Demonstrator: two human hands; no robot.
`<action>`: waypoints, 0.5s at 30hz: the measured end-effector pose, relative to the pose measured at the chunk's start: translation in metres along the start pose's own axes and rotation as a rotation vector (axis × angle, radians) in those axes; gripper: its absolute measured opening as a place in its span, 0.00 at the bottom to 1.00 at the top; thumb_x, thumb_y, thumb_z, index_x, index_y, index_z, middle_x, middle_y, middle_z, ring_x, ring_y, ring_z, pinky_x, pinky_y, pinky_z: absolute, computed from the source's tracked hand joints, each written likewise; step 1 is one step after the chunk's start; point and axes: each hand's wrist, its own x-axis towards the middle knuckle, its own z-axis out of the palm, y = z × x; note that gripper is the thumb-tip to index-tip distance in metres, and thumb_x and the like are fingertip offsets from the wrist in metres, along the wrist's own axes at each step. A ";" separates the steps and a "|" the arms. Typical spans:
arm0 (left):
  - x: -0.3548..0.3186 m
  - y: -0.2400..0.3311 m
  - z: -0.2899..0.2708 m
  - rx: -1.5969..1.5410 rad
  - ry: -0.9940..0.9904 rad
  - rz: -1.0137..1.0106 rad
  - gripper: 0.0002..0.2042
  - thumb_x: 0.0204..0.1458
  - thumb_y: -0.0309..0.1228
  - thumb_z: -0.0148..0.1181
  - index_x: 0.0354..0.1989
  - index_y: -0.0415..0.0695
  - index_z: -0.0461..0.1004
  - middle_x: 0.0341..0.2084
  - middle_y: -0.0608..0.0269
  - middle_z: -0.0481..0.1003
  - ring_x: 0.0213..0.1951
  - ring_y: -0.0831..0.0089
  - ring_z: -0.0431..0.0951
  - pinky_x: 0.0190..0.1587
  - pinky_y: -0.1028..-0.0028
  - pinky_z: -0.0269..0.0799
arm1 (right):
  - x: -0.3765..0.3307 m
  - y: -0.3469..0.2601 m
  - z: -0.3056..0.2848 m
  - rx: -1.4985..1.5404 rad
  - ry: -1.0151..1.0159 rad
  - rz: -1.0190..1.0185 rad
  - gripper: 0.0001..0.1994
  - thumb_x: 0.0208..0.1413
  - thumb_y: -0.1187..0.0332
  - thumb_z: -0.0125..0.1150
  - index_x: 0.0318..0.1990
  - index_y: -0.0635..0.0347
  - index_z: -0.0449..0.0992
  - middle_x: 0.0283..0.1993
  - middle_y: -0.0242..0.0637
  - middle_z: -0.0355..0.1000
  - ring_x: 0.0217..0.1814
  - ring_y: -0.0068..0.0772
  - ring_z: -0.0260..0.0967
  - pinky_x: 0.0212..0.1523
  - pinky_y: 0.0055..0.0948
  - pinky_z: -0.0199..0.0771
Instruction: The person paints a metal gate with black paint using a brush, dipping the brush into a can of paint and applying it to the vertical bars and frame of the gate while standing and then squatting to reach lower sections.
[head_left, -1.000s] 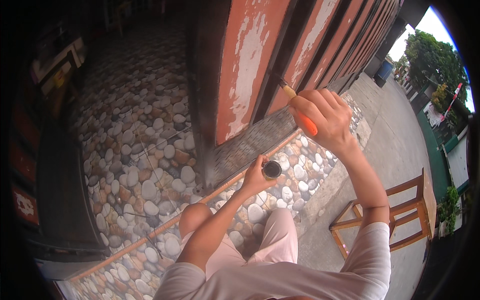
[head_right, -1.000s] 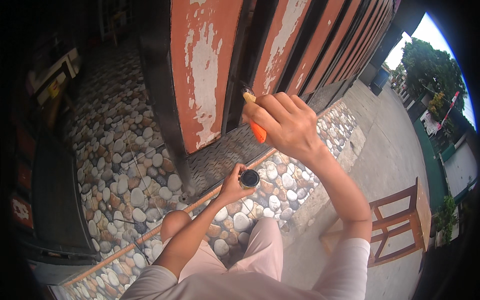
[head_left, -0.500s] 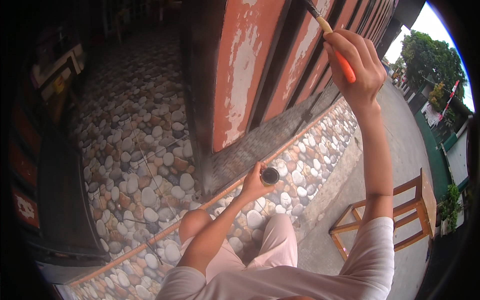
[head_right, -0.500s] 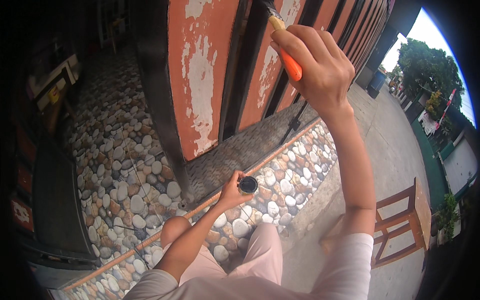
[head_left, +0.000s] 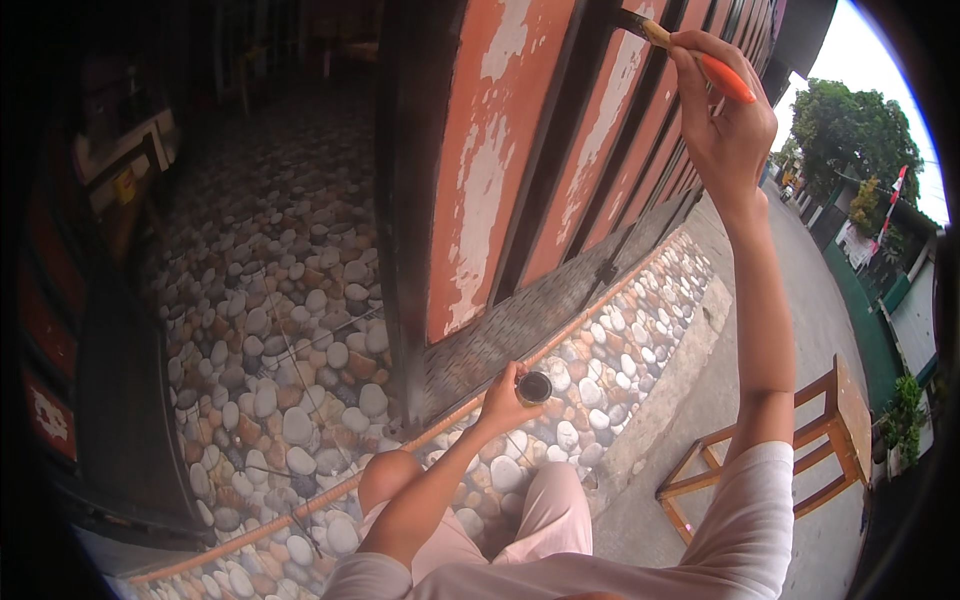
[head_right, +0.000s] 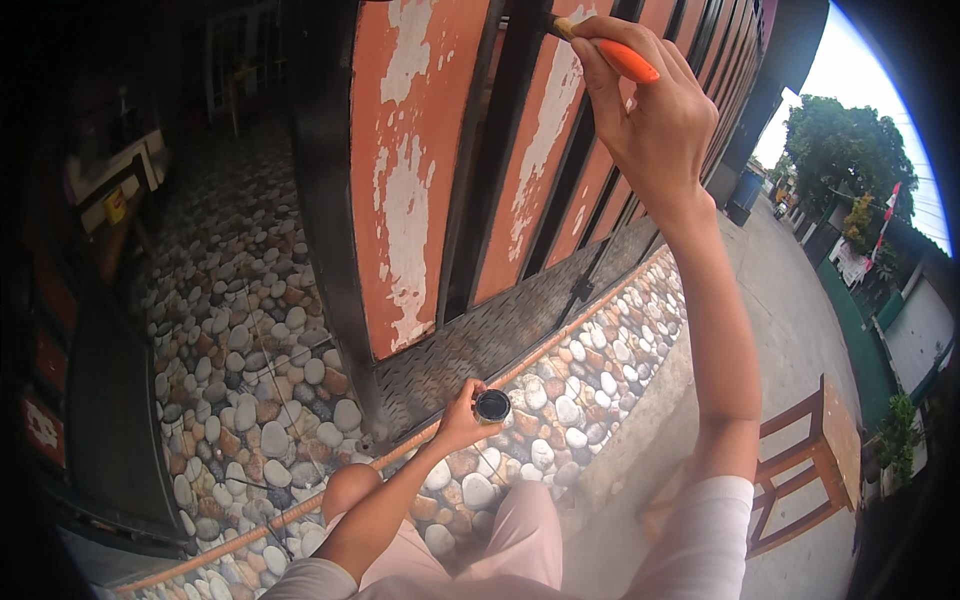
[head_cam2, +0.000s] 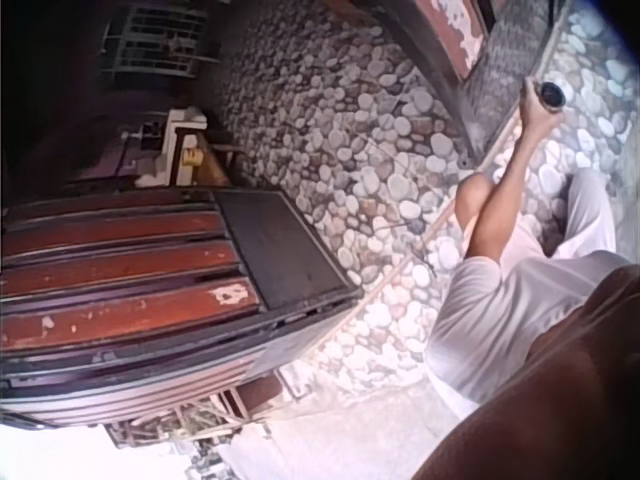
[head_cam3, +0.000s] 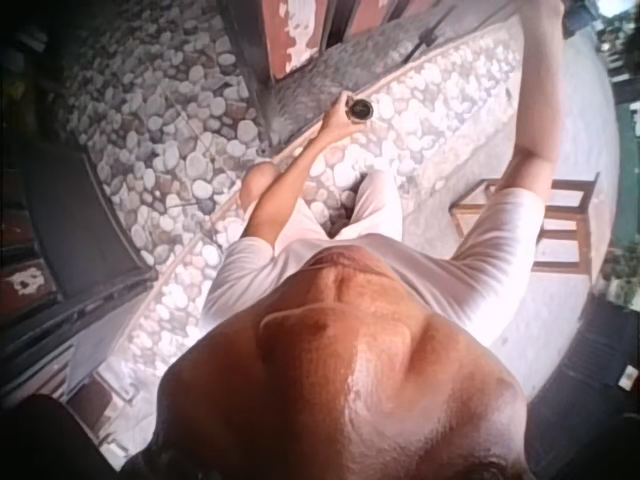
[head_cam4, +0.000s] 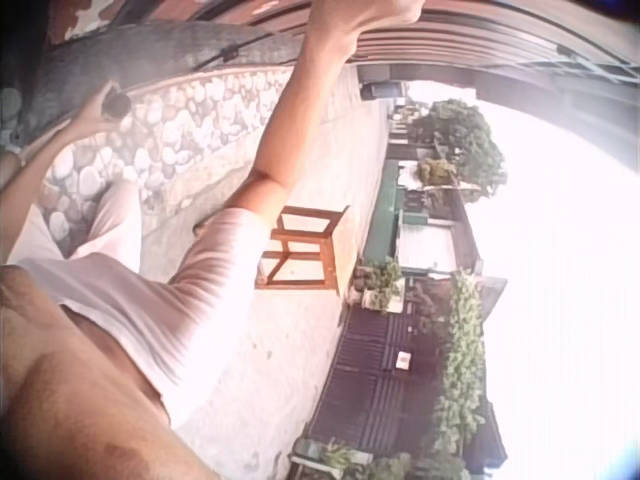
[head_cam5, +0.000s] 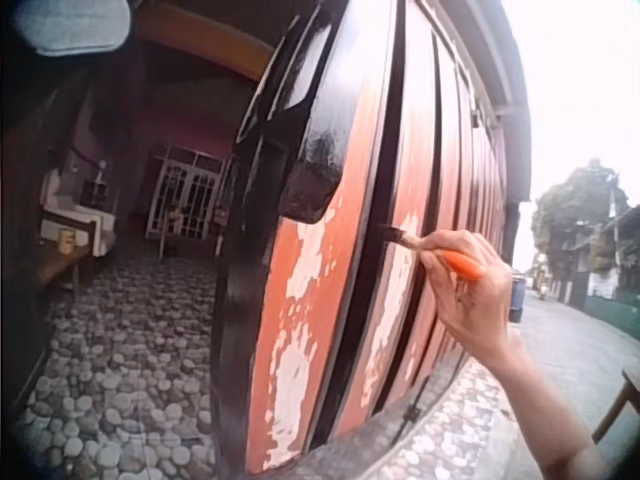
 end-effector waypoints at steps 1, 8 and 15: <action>-0.001 0.001 -0.001 0.000 0.001 -0.001 0.34 0.34 0.34 0.74 0.50 0.45 0.59 0.46 0.53 0.71 0.51 0.53 0.73 0.52 0.61 0.69 | 0.001 -0.005 -0.001 -0.094 -0.026 -0.053 0.10 0.55 0.62 0.67 0.44 0.51 0.80 0.35 0.27 0.79 0.33 0.25 0.76 0.29 0.23 0.75; -0.003 0.006 -0.007 0.004 -0.002 -0.022 0.34 0.34 0.35 0.75 0.49 0.45 0.60 0.46 0.53 0.71 0.49 0.53 0.74 0.50 0.61 0.69 | -0.041 -0.042 -0.005 0.055 -0.378 -0.237 0.08 0.52 0.64 0.69 0.38 0.50 0.79 0.32 0.27 0.77 0.32 0.23 0.74 0.30 0.24 0.76; -0.003 0.003 -0.001 0.005 -0.008 -0.002 0.34 0.33 0.35 0.75 0.49 0.45 0.60 0.46 0.53 0.71 0.49 0.54 0.74 0.49 0.61 0.70 | -0.027 -0.015 0.004 0.211 -0.266 0.205 0.09 0.60 0.61 0.64 0.42 0.55 0.79 0.31 0.32 0.78 0.18 0.22 0.66 0.18 0.23 0.64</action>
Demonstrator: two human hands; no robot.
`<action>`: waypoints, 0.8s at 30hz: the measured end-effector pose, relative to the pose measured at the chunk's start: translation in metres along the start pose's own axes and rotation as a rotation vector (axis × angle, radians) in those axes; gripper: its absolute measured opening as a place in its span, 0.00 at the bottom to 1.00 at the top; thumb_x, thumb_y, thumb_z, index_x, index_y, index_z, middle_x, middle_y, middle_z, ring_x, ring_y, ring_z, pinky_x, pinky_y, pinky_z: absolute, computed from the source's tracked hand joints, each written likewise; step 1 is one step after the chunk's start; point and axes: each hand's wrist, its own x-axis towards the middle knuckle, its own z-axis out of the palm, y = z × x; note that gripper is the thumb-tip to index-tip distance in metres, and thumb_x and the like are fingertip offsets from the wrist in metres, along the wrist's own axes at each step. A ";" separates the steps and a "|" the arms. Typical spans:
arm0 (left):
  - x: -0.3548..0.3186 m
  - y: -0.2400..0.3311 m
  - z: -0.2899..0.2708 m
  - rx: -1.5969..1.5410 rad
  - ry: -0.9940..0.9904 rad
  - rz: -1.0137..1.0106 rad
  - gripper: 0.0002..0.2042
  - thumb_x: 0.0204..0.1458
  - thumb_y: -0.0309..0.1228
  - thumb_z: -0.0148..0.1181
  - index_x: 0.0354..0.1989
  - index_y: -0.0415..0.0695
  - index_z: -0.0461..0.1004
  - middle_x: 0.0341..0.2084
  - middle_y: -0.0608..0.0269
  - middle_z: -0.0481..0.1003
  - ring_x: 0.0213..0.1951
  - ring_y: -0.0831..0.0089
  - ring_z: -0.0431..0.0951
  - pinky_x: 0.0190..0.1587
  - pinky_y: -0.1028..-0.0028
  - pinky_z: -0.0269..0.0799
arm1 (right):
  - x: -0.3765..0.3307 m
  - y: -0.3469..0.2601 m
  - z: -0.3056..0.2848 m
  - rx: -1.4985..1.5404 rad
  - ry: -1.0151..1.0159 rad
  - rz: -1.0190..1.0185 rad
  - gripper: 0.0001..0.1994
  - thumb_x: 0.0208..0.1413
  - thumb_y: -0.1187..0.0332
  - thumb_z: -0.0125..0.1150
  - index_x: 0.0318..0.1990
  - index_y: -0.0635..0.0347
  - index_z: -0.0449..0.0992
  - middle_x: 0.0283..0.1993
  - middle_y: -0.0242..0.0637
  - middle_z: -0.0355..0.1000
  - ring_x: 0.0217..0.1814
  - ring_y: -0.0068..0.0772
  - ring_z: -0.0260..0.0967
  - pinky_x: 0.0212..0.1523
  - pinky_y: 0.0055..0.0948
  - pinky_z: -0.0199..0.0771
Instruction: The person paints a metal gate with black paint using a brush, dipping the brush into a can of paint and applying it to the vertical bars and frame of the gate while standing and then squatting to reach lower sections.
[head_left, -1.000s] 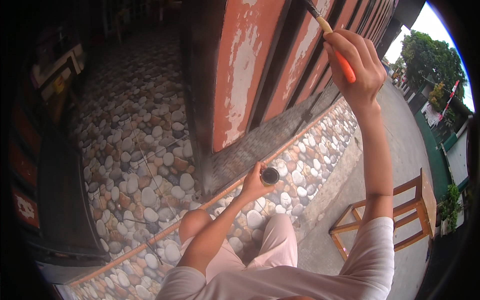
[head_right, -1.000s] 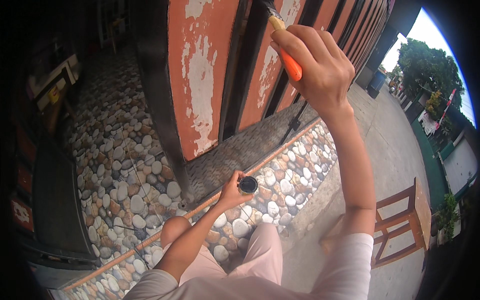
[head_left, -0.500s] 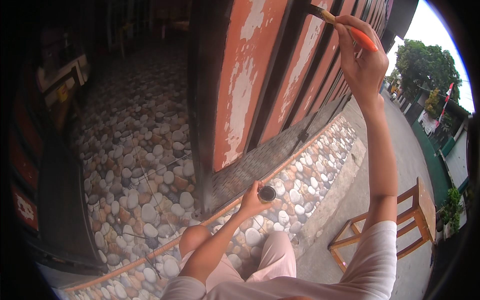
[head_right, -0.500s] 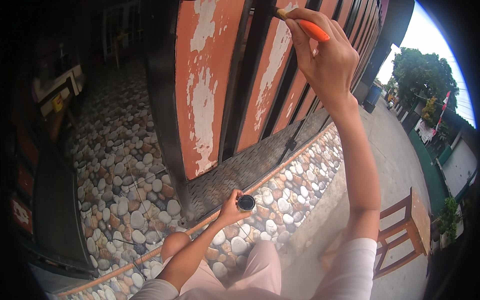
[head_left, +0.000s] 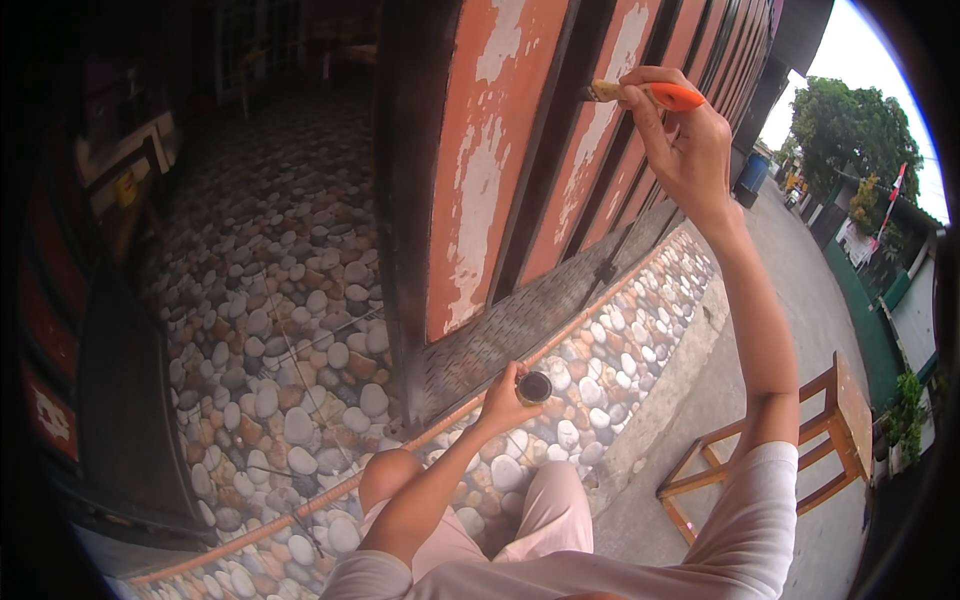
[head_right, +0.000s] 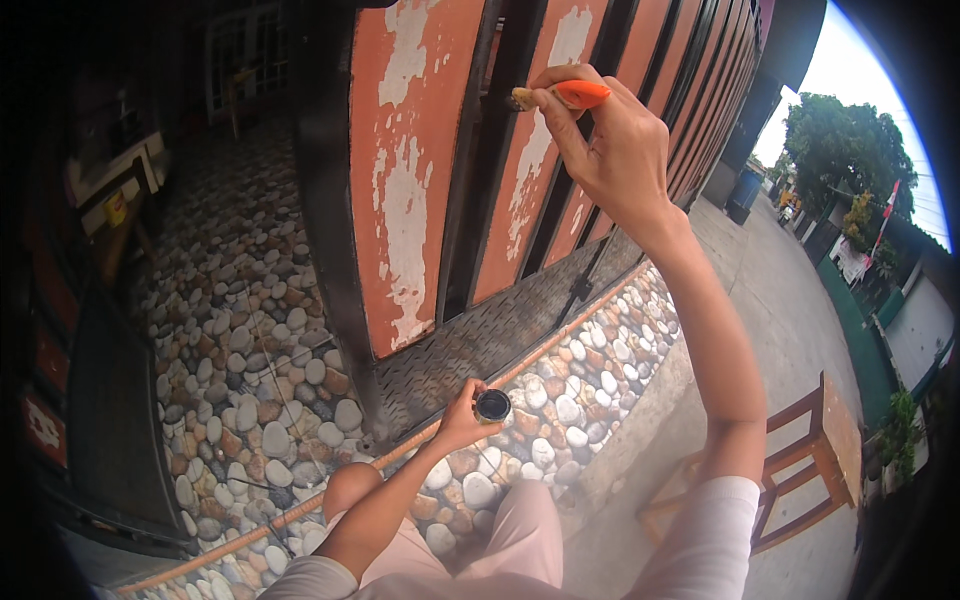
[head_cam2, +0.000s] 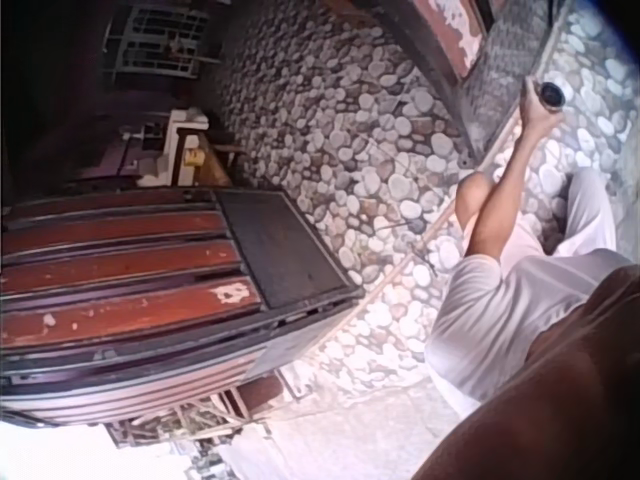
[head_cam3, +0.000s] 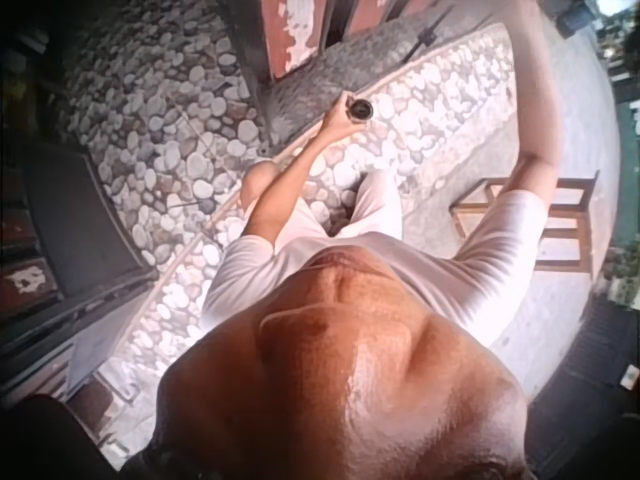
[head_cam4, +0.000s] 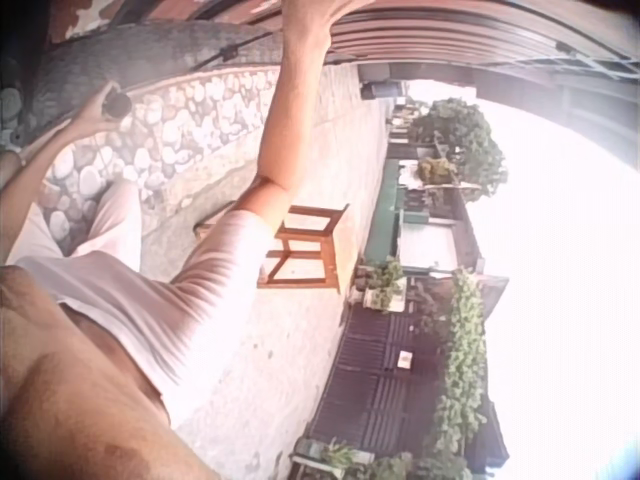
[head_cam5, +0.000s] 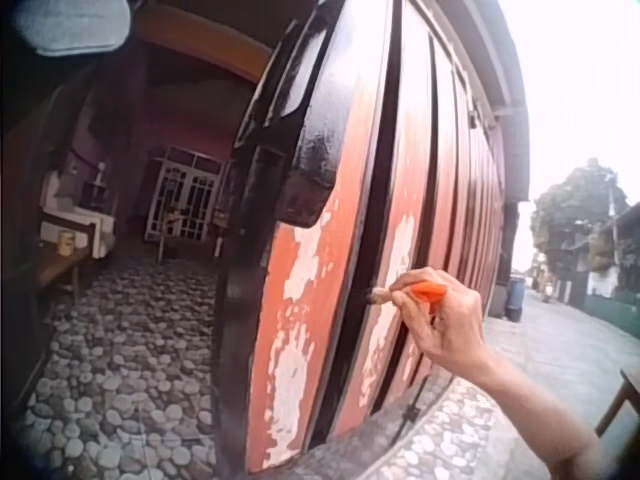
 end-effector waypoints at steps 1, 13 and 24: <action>0.000 -0.001 0.002 0.001 -0.005 0.000 0.34 0.33 0.35 0.75 0.49 0.45 0.60 0.46 0.53 0.71 0.49 0.54 0.74 0.49 0.61 0.70 | 0.006 0.006 -0.002 -0.076 0.068 -0.047 0.09 0.60 0.62 0.64 0.43 0.54 0.80 0.31 0.32 0.77 0.18 0.22 0.66 0.18 0.23 0.64; 0.001 -0.008 -0.001 0.042 0.016 0.017 0.35 0.34 0.36 0.75 0.50 0.45 0.60 0.46 0.54 0.71 0.48 0.56 0.74 0.49 0.62 0.70 | -0.015 -0.021 0.005 -0.073 -0.182 -0.296 0.06 0.58 0.63 0.65 0.38 0.53 0.78 0.26 0.29 0.75 0.24 0.25 0.71 0.24 0.24 0.72; 0.002 -0.007 0.003 0.018 0.004 -0.016 0.36 0.33 0.39 0.76 0.50 0.46 0.61 0.46 0.54 0.73 0.47 0.55 0.76 0.49 0.62 0.71 | 0.083 0.032 -0.028 -0.332 0.374 -0.335 0.09 0.59 0.61 0.64 0.42 0.53 0.79 0.28 0.29 0.77 0.21 0.23 0.69 0.22 0.22 0.69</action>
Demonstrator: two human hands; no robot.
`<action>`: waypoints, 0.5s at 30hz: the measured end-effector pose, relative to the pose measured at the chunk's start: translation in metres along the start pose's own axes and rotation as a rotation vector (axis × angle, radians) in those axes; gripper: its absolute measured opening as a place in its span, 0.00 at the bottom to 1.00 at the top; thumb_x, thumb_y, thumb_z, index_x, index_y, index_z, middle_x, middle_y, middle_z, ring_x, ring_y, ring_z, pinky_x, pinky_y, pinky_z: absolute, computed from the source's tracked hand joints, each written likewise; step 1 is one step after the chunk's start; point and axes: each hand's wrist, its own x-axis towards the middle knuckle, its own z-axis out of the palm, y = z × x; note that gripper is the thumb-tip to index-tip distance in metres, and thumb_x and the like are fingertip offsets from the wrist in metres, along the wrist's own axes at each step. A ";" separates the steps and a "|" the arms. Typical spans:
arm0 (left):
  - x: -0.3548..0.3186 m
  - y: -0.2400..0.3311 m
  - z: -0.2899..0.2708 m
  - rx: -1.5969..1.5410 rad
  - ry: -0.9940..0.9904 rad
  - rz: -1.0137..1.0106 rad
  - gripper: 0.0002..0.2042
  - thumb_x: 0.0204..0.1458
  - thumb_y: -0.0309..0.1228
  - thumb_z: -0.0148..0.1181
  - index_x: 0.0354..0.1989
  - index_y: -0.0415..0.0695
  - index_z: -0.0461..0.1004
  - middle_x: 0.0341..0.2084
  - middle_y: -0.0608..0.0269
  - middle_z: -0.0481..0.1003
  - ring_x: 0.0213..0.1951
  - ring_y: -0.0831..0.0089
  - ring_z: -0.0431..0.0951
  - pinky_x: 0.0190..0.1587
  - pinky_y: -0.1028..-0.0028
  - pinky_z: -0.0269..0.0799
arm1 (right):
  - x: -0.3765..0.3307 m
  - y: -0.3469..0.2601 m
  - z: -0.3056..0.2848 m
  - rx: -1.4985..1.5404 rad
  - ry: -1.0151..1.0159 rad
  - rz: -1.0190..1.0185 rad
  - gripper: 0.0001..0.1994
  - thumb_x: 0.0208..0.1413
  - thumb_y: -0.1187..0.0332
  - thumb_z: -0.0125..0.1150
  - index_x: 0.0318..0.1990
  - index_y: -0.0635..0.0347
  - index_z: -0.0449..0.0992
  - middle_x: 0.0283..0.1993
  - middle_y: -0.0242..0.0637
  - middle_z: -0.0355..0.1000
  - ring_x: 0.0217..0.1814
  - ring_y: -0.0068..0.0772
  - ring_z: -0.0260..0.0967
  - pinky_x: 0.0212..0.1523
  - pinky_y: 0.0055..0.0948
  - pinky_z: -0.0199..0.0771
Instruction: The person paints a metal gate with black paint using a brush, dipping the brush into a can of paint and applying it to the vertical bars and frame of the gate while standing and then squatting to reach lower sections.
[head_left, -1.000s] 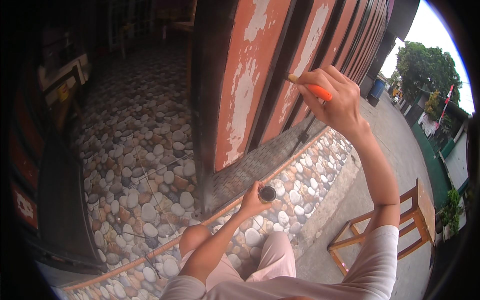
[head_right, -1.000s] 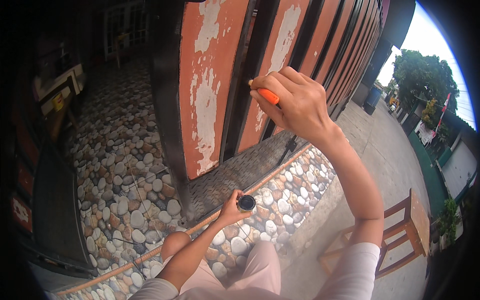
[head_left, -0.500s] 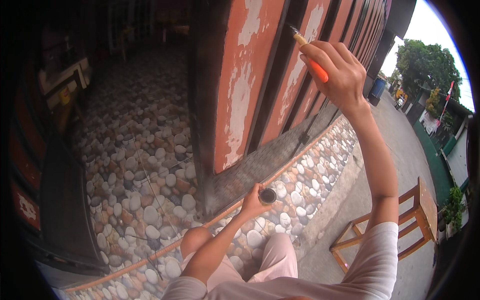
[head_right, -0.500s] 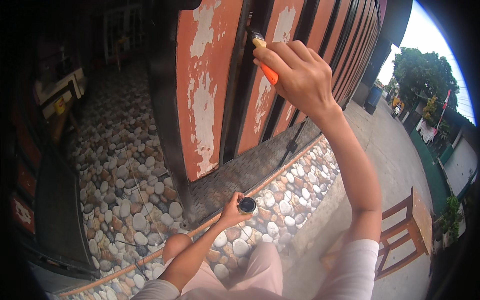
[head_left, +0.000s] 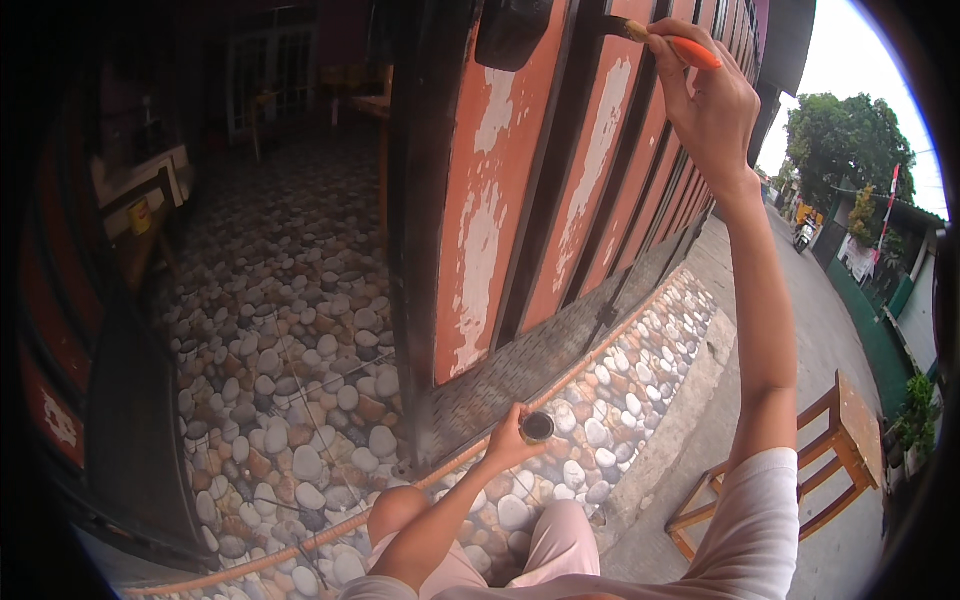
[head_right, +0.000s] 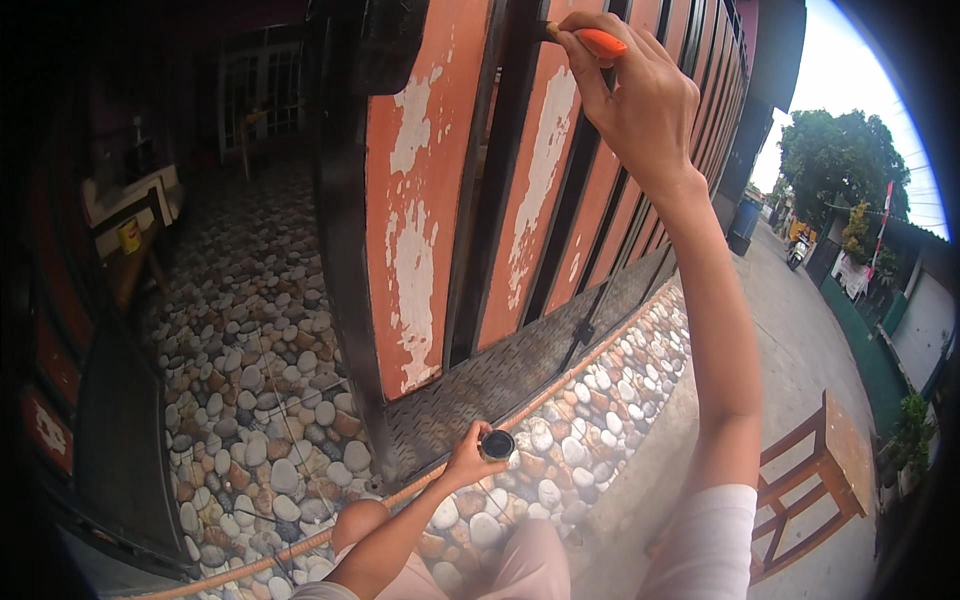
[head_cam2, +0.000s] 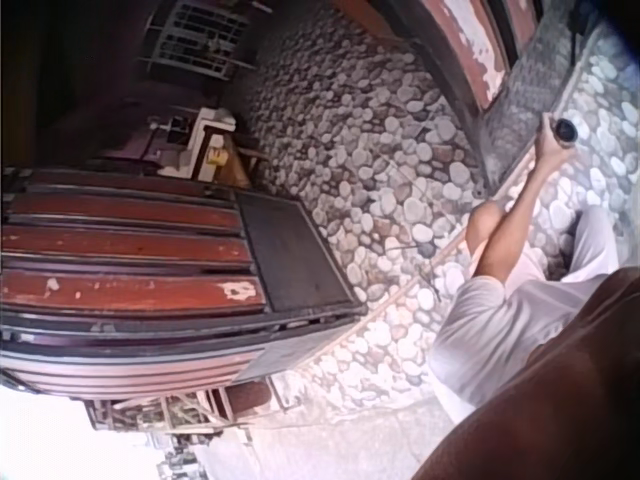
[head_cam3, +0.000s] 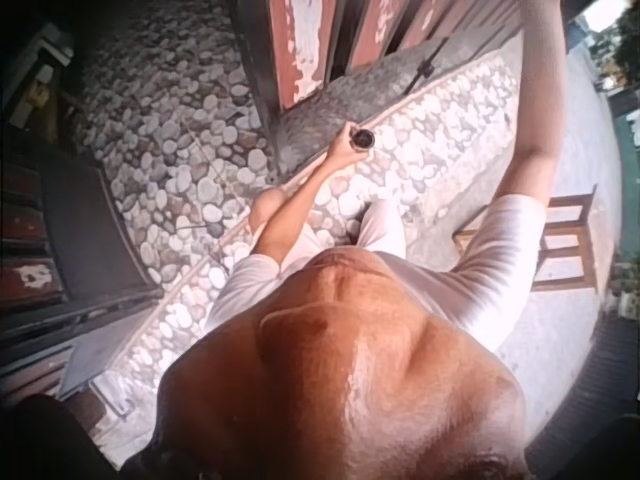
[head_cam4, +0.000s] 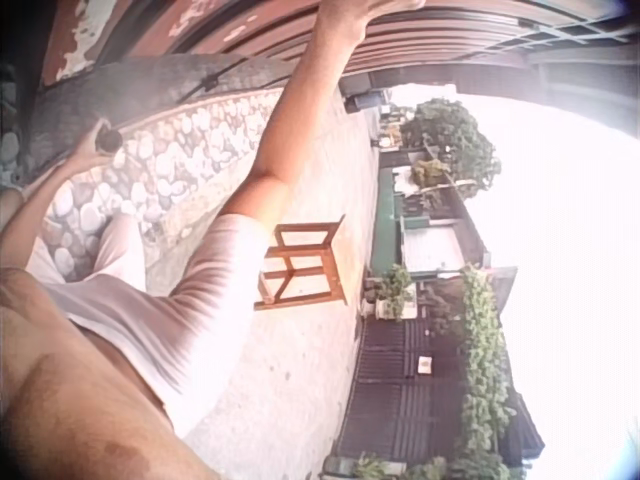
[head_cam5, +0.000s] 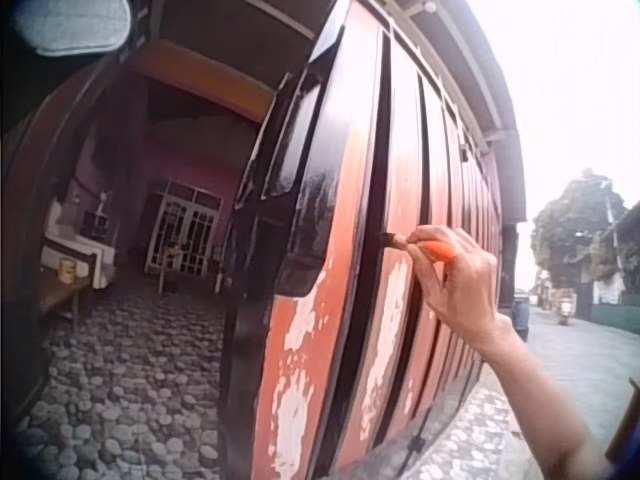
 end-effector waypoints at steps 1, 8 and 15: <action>0.000 0.001 0.000 0.000 0.009 0.006 0.36 0.33 0.39 0.76 0.50 0.46 0.60 0.46 0.53 0.73 0.48 0.54 0.76 0.49 0.61 0.71 | 0.000 0.000 -0.002 0.002 -0.003 0.001 0.09 0.59 0.61 0.64 0.42 0.53 0.79 0.28 0.29 0.77 0.21 0.23 0.69 0.22 0.22 0.69; -0.004 0.000 -0.006 0.016 0.023 0.013 0.36 0.34 0.38 0.76 0.51 0.46 0.60 0.46 0.52 0.74 0.49 0.52 0.76 0.50 0.60 0.71 | -0.014 -0.030 -0.020 0.174 -0.354 0.049 0.11 0.59 0.57 0.64 0.38 0.53 0.78 0.24 0.31 0.74 0.19 0.25 0.68 0.20 0.25 0.66; -0.002 0.001 -0.001 0.039 0.031 0.042 0.35 0.35 0.38 0.76 0.51 0.46 0.60 0.46 0.52 0.73 0.50 0.53 0.75 0.51 0.60 0.71 | 0.016 0.020 0.001 -0.011 -0.189 0.112 0.12 0.61 0.61 0.61 0.48 0.56 0.77 0.29 0.28 0.77 0.22 0.25 0.67 0.25 0.21 0.67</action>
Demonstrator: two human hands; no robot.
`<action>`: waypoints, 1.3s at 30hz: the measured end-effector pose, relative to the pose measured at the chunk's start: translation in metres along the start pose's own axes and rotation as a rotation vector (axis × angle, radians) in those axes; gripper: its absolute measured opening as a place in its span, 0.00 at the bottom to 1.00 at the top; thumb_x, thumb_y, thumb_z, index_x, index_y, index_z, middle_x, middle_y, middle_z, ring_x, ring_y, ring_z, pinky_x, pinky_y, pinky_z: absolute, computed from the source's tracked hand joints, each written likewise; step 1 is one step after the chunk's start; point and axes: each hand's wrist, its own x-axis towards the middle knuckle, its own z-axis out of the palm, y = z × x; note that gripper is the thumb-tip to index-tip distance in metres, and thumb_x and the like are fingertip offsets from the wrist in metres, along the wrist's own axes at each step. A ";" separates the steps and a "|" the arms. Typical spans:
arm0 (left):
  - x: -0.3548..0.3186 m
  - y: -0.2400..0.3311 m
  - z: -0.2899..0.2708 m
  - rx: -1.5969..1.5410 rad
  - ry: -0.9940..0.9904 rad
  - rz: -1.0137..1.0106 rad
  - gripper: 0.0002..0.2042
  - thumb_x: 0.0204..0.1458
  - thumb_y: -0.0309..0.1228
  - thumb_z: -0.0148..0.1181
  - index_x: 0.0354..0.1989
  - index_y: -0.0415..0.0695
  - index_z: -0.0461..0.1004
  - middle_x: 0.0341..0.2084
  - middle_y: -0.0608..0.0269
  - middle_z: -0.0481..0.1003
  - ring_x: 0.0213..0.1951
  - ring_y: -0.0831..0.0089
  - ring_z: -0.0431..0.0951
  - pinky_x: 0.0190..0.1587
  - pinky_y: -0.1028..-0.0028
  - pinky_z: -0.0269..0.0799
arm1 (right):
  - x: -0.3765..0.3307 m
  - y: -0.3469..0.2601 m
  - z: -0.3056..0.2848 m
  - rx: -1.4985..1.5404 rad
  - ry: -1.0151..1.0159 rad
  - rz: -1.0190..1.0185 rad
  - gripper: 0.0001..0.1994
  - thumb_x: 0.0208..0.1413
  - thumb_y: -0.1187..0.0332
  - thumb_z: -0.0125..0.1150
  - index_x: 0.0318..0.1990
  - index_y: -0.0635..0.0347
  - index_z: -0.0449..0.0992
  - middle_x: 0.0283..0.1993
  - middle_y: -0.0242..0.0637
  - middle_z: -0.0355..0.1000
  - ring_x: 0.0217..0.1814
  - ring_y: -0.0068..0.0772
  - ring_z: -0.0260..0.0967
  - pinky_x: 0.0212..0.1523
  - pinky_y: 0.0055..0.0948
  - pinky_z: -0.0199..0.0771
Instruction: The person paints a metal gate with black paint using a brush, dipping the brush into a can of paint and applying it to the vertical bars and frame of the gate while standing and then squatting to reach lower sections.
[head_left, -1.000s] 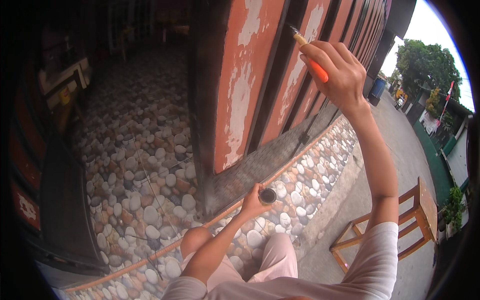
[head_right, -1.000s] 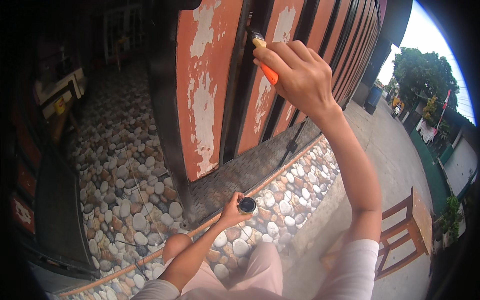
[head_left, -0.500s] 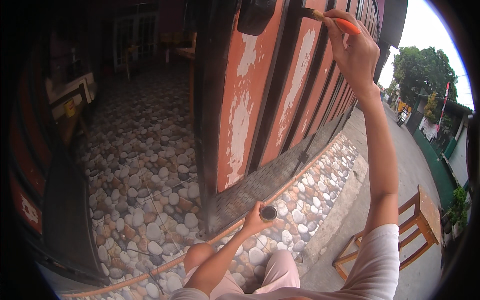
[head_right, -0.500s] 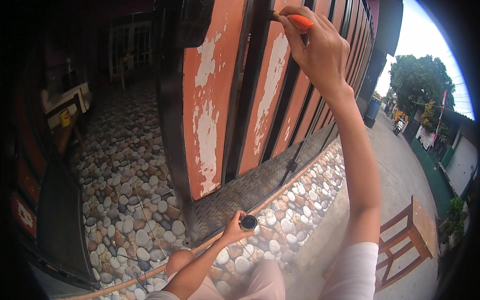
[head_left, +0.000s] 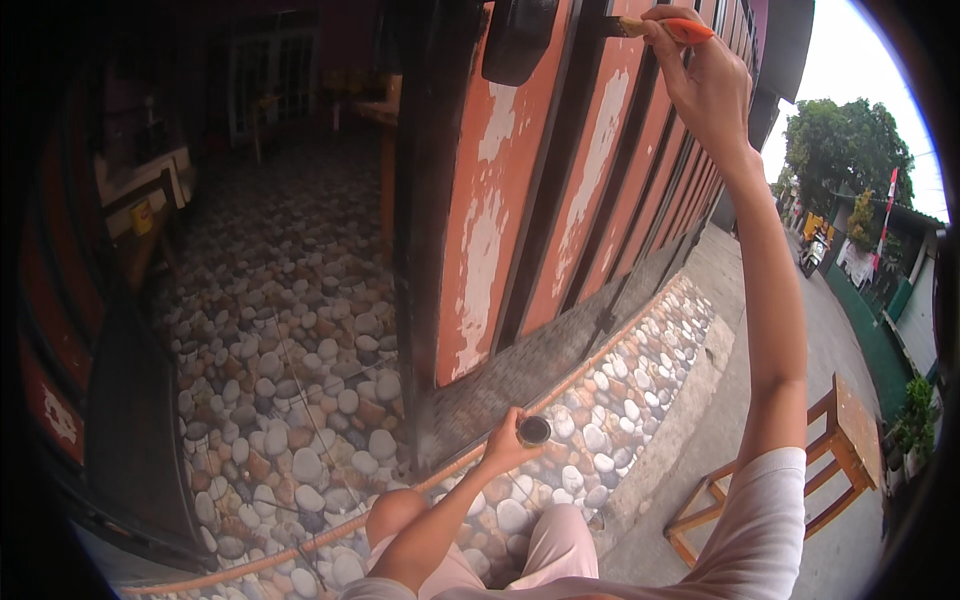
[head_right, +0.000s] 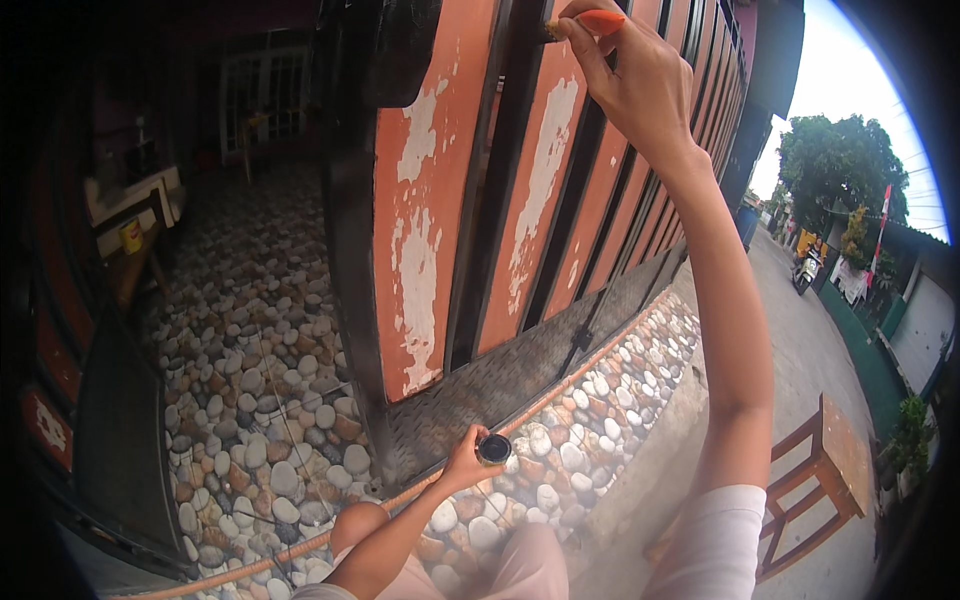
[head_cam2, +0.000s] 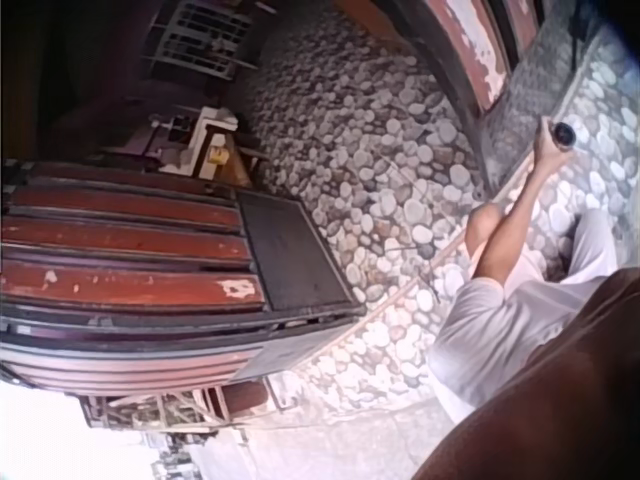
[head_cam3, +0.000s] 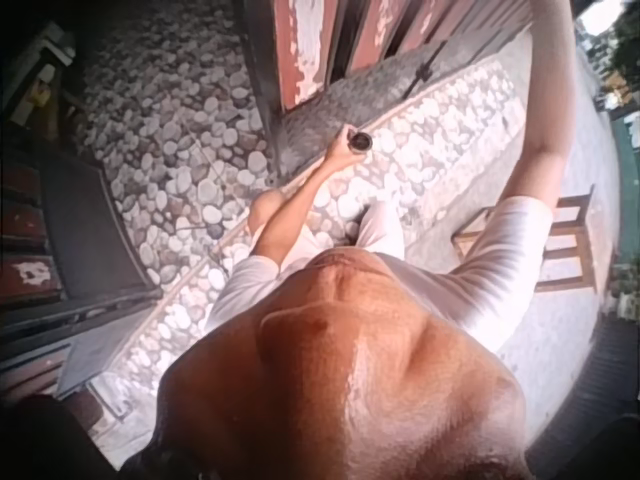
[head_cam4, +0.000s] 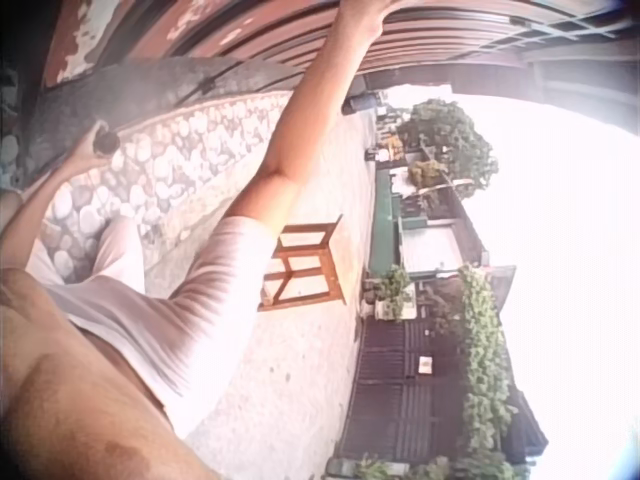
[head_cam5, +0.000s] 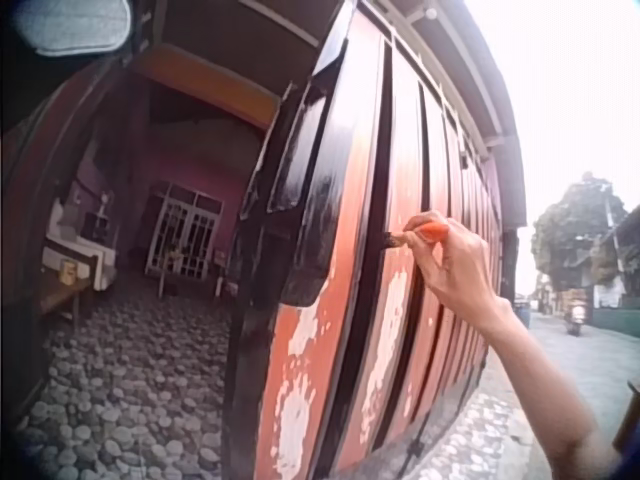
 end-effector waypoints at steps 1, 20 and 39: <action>-0.001 -0.003 -0.008 0.003 0.013 -0.017 0.35 0.35 0.38 0.75 0.50 0.46 0.60 0.46 0.52 0.73 0.50 0.53 0.75 0.51 0.60 0.70 | 0.023 -0.028 -0.011 0.113 0.090 -0.042 0.04 0.60 0.71 0.61 0.36 0.62 0.79 0.34 0.40 0.78 0.34 0.36 0.77 0.31 0.32 0.74; -0.004 0.001 -0.004 -0.016 -0.006 -0.002 0.35 0.33 0.37 0.75 0.50 0.46 0.60 0.45 0.52 0.74 0.48 0.54 0.76 0.50 0.62 0.72 | 0.037 -0.023 -0.015 -0.046 0.071 -0.080 0.07 0.60 0.68 0.61 0.37 0.64 0.77 0.34 0.38 0.80 0.35 0.35 0.78 0.32 0.30 0.76; 0.000 0.002 0.001 -0.023 -0.012 0.001 0.35 0.33 0.36 0.75 0.50 0.46 0.60 0.44 0.53 0.73 0.46 0.55 0.76 0.48 0.61 0.71 | -0.051 -0.051 -0.008 0.152 -0.132 0.008 0.12 0.61 0.57 0.62 0.45 0.51 0.79 0.28 0.33 0.76 0.26 0.24 0.74 0.24 0.20 0.70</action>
